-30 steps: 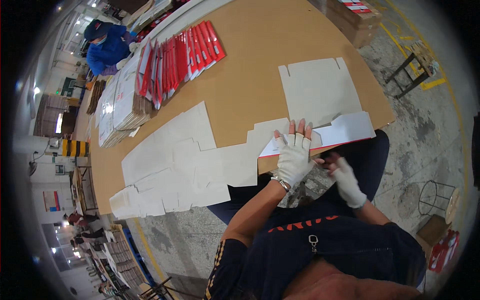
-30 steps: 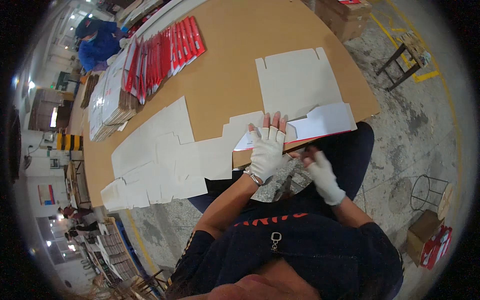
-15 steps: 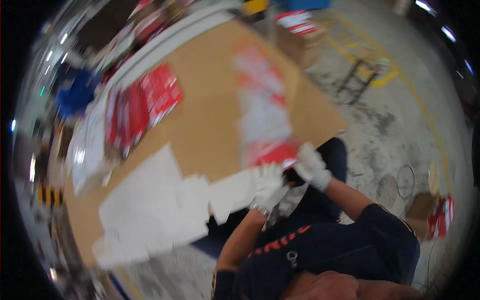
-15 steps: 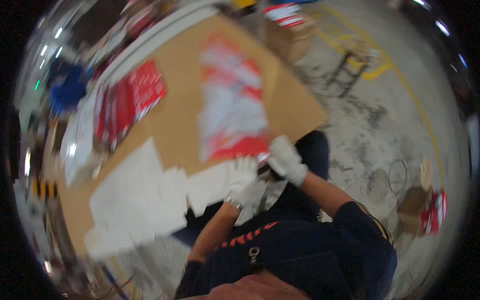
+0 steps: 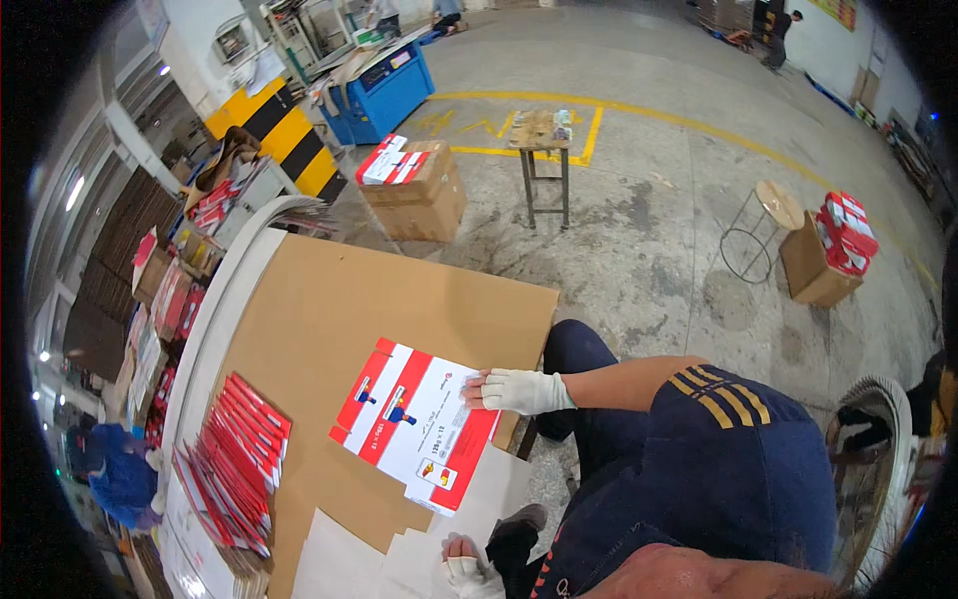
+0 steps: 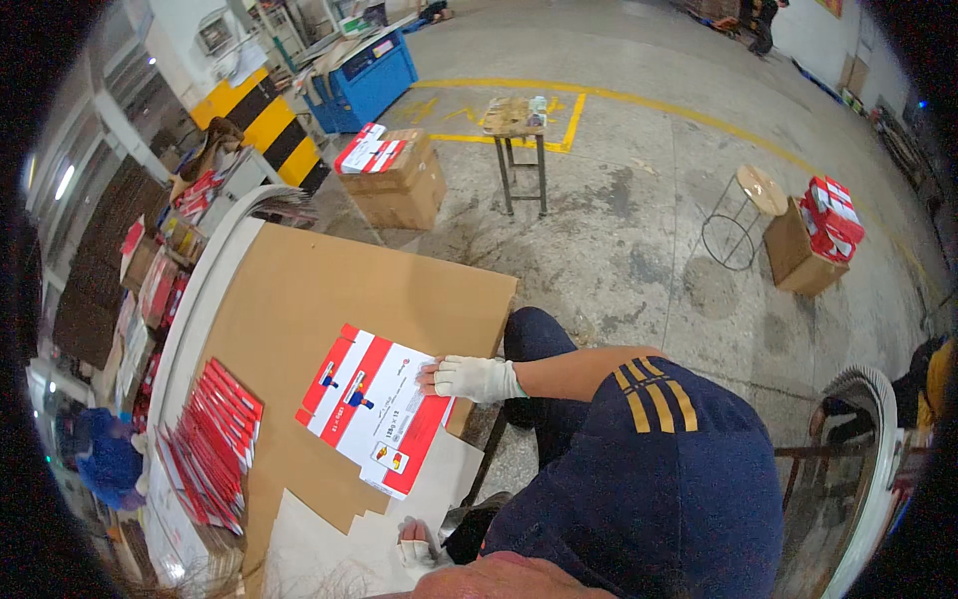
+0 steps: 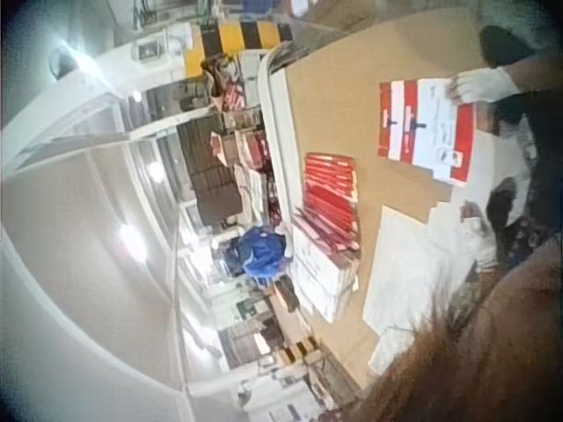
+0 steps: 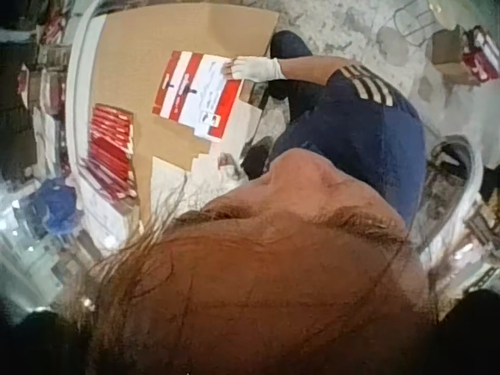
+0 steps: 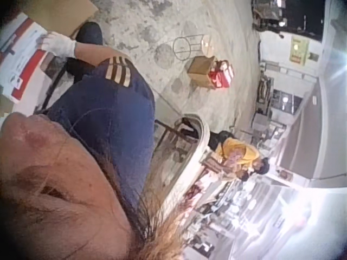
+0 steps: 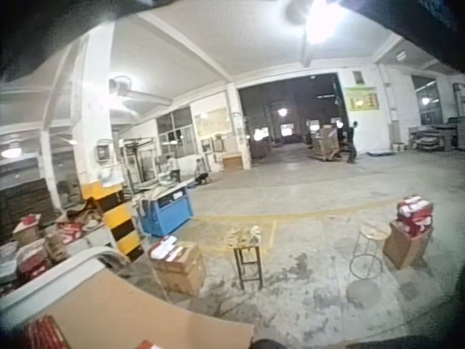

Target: Manually folding and assembling paper/cardboard packaging templates at an industrial packaging station.

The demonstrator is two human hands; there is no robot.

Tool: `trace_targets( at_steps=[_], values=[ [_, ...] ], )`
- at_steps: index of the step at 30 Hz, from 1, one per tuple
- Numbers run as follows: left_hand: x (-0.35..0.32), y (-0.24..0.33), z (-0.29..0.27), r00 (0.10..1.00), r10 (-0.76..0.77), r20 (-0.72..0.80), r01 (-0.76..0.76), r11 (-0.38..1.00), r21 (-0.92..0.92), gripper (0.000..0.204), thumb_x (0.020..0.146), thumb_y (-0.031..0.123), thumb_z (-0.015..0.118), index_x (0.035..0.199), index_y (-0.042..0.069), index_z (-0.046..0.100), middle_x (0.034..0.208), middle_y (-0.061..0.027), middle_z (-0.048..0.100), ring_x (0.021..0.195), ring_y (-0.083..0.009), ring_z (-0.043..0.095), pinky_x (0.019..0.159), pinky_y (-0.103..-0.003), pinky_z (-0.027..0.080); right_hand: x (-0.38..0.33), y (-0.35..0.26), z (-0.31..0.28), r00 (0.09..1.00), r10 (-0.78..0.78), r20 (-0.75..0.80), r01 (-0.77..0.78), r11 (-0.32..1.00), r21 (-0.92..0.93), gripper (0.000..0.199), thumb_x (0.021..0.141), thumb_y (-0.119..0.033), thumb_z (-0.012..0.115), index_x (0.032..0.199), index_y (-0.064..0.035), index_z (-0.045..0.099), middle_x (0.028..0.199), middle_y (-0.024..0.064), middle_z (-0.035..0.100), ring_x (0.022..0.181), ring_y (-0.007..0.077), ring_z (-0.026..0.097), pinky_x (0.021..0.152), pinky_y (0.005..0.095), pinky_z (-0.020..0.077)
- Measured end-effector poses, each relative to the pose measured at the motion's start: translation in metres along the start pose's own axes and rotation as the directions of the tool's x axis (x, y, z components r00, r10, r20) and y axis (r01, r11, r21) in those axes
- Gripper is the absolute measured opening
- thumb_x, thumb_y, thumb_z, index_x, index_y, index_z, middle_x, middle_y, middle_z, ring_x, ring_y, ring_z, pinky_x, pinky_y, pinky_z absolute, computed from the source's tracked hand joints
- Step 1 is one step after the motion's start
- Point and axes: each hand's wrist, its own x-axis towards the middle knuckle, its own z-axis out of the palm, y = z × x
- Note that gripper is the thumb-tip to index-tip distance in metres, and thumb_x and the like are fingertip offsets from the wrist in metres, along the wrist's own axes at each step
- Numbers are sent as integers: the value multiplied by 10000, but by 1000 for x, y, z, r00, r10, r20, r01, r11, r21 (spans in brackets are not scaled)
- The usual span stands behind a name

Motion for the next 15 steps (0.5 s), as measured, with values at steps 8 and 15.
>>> trace_targets(
  at_steps=[8,15],
  values=[
    [7,-51,-15,997,-38,66,55,960,-276,289,827,78,605,1096,-26,624,1102,-174,608,985,-321,591,862,-436,463,-4,4,7,999,30,-12,-29,999,39,412,920,-130,425,1326,-88,474,1406,114,452,1338,272,391,1097,422,315],
    [40,-9,-1,594,-804,26,638,452,-624,223,859,21,565,1063,-43,632,1001,-158,625,932,-262,608,812,-373,475,-8,2,4,987,161,-6,-153,949,275,458,925,-112,408,1382,-87,427,1435,124,420,1348,290,375,1099,407,313]
  ],
)
